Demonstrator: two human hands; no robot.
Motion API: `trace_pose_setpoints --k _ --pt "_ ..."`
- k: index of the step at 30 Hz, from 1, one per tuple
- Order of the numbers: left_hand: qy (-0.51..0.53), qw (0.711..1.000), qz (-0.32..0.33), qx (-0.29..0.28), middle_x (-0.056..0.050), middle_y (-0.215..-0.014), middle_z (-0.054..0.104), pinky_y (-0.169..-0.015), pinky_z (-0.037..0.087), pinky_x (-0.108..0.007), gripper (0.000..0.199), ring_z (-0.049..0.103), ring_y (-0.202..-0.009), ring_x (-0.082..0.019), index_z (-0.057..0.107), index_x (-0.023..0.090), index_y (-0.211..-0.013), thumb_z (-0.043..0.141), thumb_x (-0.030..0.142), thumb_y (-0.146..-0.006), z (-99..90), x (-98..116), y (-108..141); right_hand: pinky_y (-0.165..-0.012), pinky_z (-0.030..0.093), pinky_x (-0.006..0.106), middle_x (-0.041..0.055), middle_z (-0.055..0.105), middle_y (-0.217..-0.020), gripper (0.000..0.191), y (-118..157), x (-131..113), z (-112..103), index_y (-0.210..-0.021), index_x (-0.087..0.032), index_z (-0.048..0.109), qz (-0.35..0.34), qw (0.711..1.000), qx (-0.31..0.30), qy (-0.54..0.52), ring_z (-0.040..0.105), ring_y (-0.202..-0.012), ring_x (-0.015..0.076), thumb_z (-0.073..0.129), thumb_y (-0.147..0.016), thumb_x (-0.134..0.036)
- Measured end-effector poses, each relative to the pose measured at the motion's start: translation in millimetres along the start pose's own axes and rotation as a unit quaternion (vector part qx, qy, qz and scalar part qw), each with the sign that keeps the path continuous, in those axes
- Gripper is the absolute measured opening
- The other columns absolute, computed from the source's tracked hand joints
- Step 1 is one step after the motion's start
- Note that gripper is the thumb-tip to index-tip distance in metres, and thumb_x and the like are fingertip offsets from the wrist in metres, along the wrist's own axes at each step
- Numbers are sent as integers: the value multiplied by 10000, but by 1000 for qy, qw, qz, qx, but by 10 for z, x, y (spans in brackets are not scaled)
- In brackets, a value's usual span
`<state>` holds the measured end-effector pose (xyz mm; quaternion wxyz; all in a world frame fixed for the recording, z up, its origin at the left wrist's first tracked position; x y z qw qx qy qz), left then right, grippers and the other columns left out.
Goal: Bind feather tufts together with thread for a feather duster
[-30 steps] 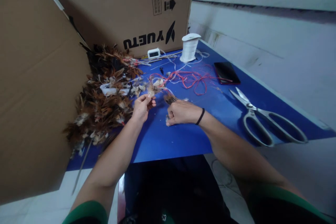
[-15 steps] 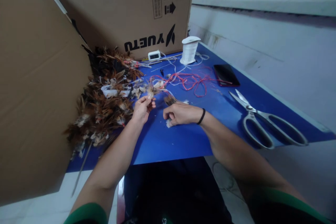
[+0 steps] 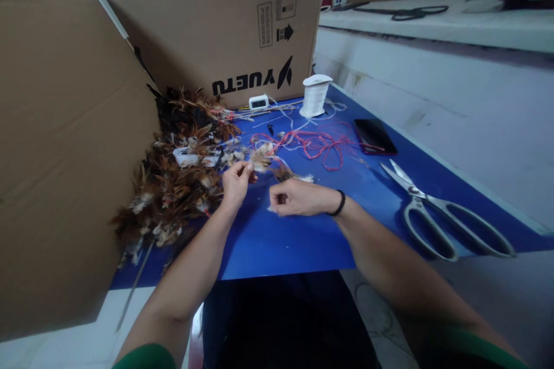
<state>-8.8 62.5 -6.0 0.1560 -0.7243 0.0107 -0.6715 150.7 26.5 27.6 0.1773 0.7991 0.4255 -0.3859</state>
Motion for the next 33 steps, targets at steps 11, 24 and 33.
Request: trace_pose_setpoints --k 11,24,33 --pt "-275 927 249 -61 -49 -734 631 -731 398 -249 204 559 -719 -158 681 215 -818 487 265 -857 42 244 122 -479 439 215 6 621 -631 256 82 64 -402 -825 -130 653 28 926 292 -238 546 -507 85 682 -694 -348" --pt "-392 859 309 -116 -56 -687 558 -670 351 -248 248 490 -667 -160 659 216 -815 424 244 -888 130 245 225 -762 437 278 33 626 -810 138 32 45 -382 -794 -173 677 -47 934 346 80 576 -796 135 547 -789 -128" --pt "-395 845 335 -129 -53 -657 539 -648 342 -251 267 481 -638 -158 649 206 -799 406 253 -900 178 335 287 -688 433 237 20 673 -798 143 -19 145 -301 -748 -170 686 10 948 312 68 592 -714 115 551 -757 -124"
Point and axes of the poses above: each hand's wrist, its own y-axis away from the middle knuckle, its own z-axis out of the palm, x = y × z, the point moved 4 cm from there along -y, towards the middle knuckle
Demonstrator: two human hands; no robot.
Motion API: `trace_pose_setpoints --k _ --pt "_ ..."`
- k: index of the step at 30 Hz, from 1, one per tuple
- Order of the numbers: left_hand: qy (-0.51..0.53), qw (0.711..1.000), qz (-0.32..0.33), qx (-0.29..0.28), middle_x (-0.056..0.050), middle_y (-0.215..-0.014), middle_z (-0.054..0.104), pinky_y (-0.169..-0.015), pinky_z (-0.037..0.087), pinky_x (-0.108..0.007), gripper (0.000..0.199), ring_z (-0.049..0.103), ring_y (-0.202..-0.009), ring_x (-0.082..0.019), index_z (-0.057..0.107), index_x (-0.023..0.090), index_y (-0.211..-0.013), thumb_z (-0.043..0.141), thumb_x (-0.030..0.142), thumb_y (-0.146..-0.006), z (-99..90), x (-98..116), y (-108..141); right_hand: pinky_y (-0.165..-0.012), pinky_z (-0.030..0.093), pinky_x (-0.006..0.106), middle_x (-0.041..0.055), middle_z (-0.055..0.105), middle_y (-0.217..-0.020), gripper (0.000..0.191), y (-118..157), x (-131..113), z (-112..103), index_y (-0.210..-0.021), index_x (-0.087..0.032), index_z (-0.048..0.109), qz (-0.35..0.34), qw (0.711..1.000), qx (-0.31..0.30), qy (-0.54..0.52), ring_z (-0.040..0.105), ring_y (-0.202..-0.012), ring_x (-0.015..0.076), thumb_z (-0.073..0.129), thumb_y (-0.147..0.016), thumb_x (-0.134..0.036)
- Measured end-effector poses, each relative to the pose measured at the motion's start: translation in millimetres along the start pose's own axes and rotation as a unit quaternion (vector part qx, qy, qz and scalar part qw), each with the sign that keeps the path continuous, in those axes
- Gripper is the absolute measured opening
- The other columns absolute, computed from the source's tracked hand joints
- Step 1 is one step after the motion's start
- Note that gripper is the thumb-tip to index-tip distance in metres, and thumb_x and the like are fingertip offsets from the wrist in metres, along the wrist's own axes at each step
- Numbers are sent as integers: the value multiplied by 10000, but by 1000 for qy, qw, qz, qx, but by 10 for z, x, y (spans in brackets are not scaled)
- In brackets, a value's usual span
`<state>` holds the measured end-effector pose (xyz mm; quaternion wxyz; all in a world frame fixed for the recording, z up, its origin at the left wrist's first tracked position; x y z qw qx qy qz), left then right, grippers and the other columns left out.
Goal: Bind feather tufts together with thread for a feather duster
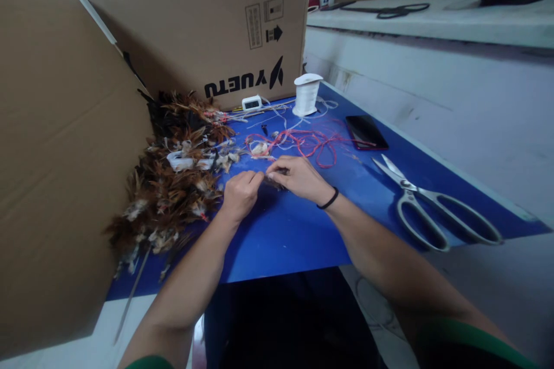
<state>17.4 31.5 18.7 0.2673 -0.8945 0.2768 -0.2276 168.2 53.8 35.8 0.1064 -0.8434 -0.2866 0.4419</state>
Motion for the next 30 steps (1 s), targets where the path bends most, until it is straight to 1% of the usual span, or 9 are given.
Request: trace_pose_setpoints --k 5,14,17,21,23,26,30 --pt "-28 999 9 -13 -59 -667 543 -656 348 -262 280 494 -650 -161 645 204 -822 385 256 -910 23 4 7 -621 425 218 4 671 -726 141 4 46 29 -729 -167 682 21 999 -7 -23 585 -628 101 544 -739 -138" --pt "-61 997 33 -18 -65 -686 560 -666 350 -272 274 514 -674 -168 646 202 -861 384 259 -915 50 9 24 -534 405 206 -8 635 -576 148 6 66 39 -711 -148 681 67 995 -32 -65 549 -519 92 533 -709 -156" --pt "-65 997 43 -19 -69 -703 573 -673 353 -273 277 522 -687 -169 647 202 -875 379 259 -917 53 16 25 -533 416 209 8 647 -591 145 0 101 51 -705 -134 685 81 992 -38 -89 552 -523 97 544 -700 -169" --pt "-51 997 48 -16 -59 -677 560 -656 348 -264 245 521 -666 -158 646 200 -847 415 256 -907 43 37 21 -540 426 209 22 661 -616 142 -6 137 66 -690 -126 689 89 989 -47 -106 556 -542 98 559 -690 -181" --pt "-70 995 70 -9 -51 -658 552 -638 344 -260 242 513 -644 -148 643 192 -838 417 242 -907 35 66 19 -511 411 201 15 646 -589 139 -3 144 66 -683 -122 688 99 988 -51 -109 530 -507 86 564 -686 -185" --pt "-131 984 120 8 -43 -645 553 -611 340 -258 262 506 -623 -138 637 173 -834 389 201 -914 26 118 17 -446 378 190 -1 604 -530 130 9 154 69 -677 -114 680 128 983 -58 -121 474 -429 65 574 -680 -189" --pt "-173 971 164 23 -36 -643 562 -594 340 -259 268 507 -615 -129 629 161 -850 368 151 -912 30 150 22 -376 368 180 -22 542 -475 94 30 191 100 -658 -117 651 174 968 -71 -165 448 -370 58 580 -672 -176"
Point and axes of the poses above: each hand's wrist, its own y-axis away from the middle knuckle, its own z-axis out of the palm, x = y × z, the point moved 4 cm from there along -y, towards the middle knuckle
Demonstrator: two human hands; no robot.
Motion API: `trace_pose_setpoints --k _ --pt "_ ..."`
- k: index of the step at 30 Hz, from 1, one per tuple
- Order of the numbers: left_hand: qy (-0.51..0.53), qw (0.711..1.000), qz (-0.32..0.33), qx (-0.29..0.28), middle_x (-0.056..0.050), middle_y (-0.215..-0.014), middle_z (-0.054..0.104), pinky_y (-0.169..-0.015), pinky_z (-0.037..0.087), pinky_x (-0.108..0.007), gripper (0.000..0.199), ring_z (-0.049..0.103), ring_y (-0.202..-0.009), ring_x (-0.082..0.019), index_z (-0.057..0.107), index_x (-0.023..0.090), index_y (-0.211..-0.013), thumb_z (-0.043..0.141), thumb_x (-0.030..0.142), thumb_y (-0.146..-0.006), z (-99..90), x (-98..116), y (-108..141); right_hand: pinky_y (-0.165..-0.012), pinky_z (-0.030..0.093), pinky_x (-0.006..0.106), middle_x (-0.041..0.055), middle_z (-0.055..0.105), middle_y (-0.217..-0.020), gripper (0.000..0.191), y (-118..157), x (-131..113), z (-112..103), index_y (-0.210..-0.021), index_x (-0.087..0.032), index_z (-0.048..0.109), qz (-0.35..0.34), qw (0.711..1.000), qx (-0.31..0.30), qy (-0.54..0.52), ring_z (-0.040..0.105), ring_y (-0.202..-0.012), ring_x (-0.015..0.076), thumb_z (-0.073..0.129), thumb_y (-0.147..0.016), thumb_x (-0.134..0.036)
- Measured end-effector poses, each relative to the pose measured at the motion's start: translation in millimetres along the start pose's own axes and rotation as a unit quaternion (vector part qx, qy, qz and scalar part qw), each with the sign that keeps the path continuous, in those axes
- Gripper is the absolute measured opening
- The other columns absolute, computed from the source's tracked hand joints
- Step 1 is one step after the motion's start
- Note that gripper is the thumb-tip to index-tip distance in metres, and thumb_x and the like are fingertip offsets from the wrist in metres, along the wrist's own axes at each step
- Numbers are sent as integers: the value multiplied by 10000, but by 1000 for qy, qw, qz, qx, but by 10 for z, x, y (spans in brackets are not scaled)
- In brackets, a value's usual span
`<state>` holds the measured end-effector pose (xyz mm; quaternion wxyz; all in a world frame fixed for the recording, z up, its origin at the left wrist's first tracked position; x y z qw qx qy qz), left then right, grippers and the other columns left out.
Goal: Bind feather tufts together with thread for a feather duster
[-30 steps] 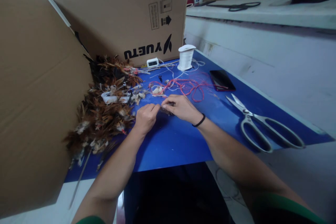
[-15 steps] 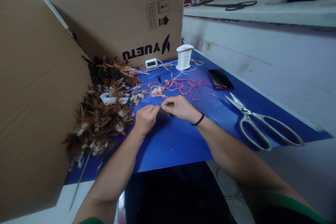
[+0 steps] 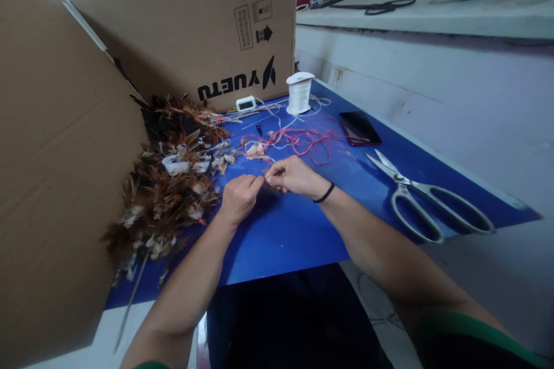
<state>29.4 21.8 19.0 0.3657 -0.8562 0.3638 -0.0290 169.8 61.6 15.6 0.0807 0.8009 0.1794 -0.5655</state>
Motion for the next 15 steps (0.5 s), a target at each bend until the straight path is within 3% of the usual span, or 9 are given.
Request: trace_pose_setpoints --k 9,12,15 --pt "23 1000 -1 3 -38 -635 575 -581 338 -253 259 508 -593 -129 649 173 -844 396 131 -884 12 -27 16 -340 385 158 -29 552 -479 36 -8 14 25 -677 -133 593 45 995 -11 -93 487 -392 63 618 -661 -112" --pt "96 994 -52 -11 -41 -645 582 -588 351 -241 261 520 -601 -128 666 194 -860 410 148 -874 48 -82 38 -343 375 149 -34 557 -487 85 13 -57 1 -697 -136 577 55 991 1 -120 496 -403 60 652 -660 -117" --pt "210 968 -136 -8 -39 -662 608 -621 389 -231 228 550 -623 -129 677 209 -845 453 170 -856 107 -167 64 -336 344 151 -40 552 -477 115 25 -117 -64 -732 -136 588 55 989 27 -137 461 -371 49 676 -686 -195"
Point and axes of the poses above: each hand's wrist, its own y-axis away from the middle knuckle, its own z-axis out of the palm, x = y × z, the point moved 4 cm from there along -y, towards the middle knuckle
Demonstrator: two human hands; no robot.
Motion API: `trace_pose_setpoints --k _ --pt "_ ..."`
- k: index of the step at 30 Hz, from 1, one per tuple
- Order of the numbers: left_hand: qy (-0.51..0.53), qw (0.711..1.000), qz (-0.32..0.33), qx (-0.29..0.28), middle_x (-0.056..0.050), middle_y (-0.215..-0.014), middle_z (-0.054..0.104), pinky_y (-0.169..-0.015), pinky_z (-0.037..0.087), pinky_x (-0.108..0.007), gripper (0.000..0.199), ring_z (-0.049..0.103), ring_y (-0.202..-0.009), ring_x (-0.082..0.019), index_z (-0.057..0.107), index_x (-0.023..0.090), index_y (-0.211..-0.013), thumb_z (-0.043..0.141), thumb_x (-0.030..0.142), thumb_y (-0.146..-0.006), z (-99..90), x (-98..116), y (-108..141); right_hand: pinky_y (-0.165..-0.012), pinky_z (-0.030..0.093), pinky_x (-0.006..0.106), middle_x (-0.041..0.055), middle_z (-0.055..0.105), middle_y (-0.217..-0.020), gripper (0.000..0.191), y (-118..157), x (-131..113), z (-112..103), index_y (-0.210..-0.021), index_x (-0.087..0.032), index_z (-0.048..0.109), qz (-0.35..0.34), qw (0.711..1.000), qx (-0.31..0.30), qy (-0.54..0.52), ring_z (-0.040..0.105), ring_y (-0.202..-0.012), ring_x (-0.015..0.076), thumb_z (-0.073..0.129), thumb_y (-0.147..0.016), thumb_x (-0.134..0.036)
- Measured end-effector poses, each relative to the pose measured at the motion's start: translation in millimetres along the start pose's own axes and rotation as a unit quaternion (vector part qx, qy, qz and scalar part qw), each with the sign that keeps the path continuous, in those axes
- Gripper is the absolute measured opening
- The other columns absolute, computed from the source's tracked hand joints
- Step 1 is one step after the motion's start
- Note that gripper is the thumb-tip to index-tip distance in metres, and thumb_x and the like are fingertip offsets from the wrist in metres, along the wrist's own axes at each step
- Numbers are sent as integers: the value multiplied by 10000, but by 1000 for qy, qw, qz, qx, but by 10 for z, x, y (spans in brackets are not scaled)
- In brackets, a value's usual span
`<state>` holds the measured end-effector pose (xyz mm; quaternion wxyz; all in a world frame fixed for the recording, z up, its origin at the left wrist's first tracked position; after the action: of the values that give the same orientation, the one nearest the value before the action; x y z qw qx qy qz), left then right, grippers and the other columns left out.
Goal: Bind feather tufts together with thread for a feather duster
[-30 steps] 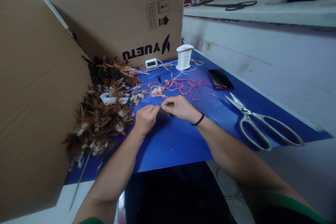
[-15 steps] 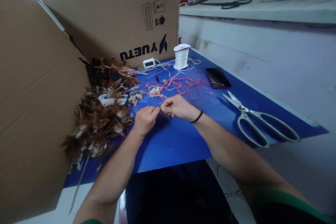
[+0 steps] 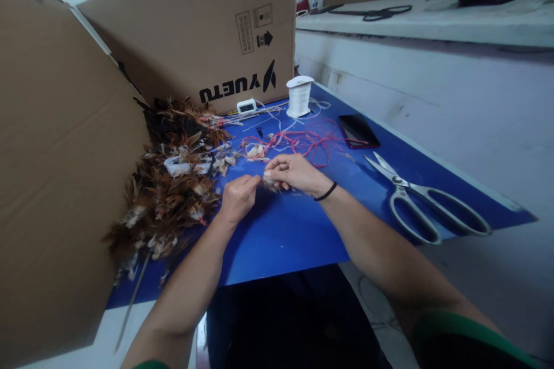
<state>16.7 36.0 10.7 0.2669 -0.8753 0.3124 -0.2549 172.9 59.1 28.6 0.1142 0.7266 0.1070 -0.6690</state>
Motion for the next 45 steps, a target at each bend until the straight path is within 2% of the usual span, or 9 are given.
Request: trace_pose_setpoints --k 4,8,11,17,23,27,32,39,45 --pt "214 960 -167 64 -15 -605 617 -638 457 -250 138 584 -580 -137 666 194 -771 556 268 -811 28 -205 -6 -351 344 158 -15 585 -538 217 -23 -77 -161 -729 -138 595 -54 994 90 -22 478 -407 54 681 -708 -336" --pt "429 845 -307 90 11 -559 582 -546 487 -260 222 565 -495 -128 615 164 -726 663 381 -717 109 -354 10 -359 341 160 -3 598 -591 291 -61 -84 -311 -699 -145 582 -97 979 177 -37 483 -436 56 672 -704 -421" --pt "516 785 -331 94 16 -573 576 -533 484 -241 287 561 -500 -110 565 150 -687 727 384 -655 117 -361 13 -366 344 175 2 600 -606 304 -83 -80 -347 -679 -150 580 -118 972 199 -46 485 -442 63 659 -709 -442" --pt "601 720 -328 110 6 -572 556 -521 474 -231 269 553 -524 -109 519 156 -639 753 287 -652 92 -342 18 -384 354 195 -2 576 -560 272 -30 -183 -458 -663 -155 583 -165 959 227 -48 489 -447 78 625 -741 -412" --pt "642 677 -335 131 25 -577 531 -515 476 -194 285 536 -524 -79 499 153 -615 768 248 -626 132 -426 10 -481 410 199 -17 600 -669 171 332 -313 -1010 -795 -165 603 -227 911 338 62 523 -539 78 673 -653 -232" --pt "651 629 -394 159 37 -582 530 -488 472 -174 321 543 -520 -74 464 155 -620 779 202 -586 158 -480 28 -522 441 227 -22 578 -607 129 612 -231 -1381 -805 -173 607 -171 905 354 161 541 -540 101 629 -704 -250" --pt "666 600 -407 174 49 -577 527 -493 482 -170 304 546 -524 -71 468 163 -639 766 174 -583 139 -487 19 -690 475 281 36 669 -761 143 698 -39 -1531 -801 -182 668 -104 867 286 395 606 -689 151 559 -721 -136" --pt "658 601 -416 181 50 -568 528 -491 480 -166 281 547 -514 -67 486 162 -649 760 188 -596 125 -495 20 -731 448 235 70 690 -866 181 383 260 -1153 -837 -153 704 -57 827 143 540 623 -758 153 555 -745 -107" --pt "660 597 -420 178 47 -560 533 -490 483 -166 278 549 -507 -70 478 160 -649 752 196 -614 144 -498 23 -711 433 236 71 701 -834 190 231 257 -1186 -851 -152 707 -39 795 184 577 627 -776 170 527 -788 -149"
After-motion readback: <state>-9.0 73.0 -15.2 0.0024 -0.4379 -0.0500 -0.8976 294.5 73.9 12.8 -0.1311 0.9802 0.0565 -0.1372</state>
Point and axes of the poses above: each hand's wrist, its own y-axis away from the middle knuckle, its own z-axis out of the palm, x = y × z, the point moved 4 cm from there along -y, towards the middle knuckle
